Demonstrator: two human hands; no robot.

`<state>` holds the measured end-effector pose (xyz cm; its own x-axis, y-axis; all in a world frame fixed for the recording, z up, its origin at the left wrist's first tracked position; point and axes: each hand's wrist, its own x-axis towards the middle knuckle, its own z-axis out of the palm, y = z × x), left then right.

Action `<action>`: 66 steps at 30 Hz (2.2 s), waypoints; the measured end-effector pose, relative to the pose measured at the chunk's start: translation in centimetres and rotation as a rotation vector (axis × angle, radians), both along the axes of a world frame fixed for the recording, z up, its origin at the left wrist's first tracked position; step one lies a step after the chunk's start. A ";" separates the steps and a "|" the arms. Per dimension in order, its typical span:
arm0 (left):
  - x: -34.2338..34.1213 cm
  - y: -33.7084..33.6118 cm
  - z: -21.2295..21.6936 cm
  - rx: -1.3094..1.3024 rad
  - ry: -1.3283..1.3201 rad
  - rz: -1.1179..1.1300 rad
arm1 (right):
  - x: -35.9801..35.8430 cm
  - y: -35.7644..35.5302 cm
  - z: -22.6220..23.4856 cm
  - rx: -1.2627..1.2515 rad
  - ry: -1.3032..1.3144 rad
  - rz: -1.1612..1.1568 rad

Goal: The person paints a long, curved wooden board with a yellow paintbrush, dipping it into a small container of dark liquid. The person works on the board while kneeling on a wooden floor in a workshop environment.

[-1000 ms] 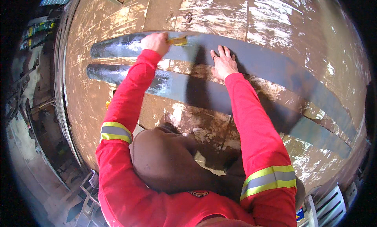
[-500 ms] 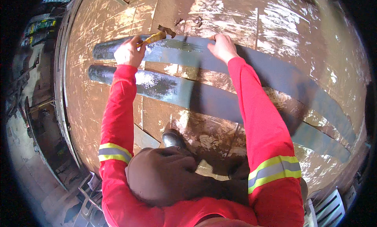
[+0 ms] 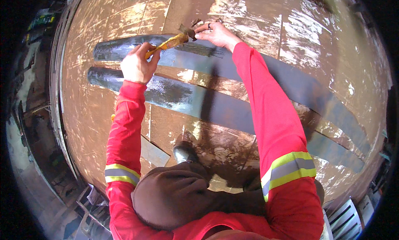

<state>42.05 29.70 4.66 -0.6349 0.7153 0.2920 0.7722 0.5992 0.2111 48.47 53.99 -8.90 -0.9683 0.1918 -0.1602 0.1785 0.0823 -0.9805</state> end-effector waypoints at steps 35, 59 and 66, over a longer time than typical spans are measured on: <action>-2.4 5.8 -7.8 -0.754 0.242 0.064 | 20.2 -4.3 0.8 0.999 -0.417 0.094; -3.1 12.6 -5.8 -0.793 0.098 -0.132 | 20.5 -4.7 0.7 0.966 -0.413 0.048; -4.3 13.2 -3.6 -0.585 -0.331 -0.196 | 20.5 -4.7 0.7 0.969 -0.432 0.062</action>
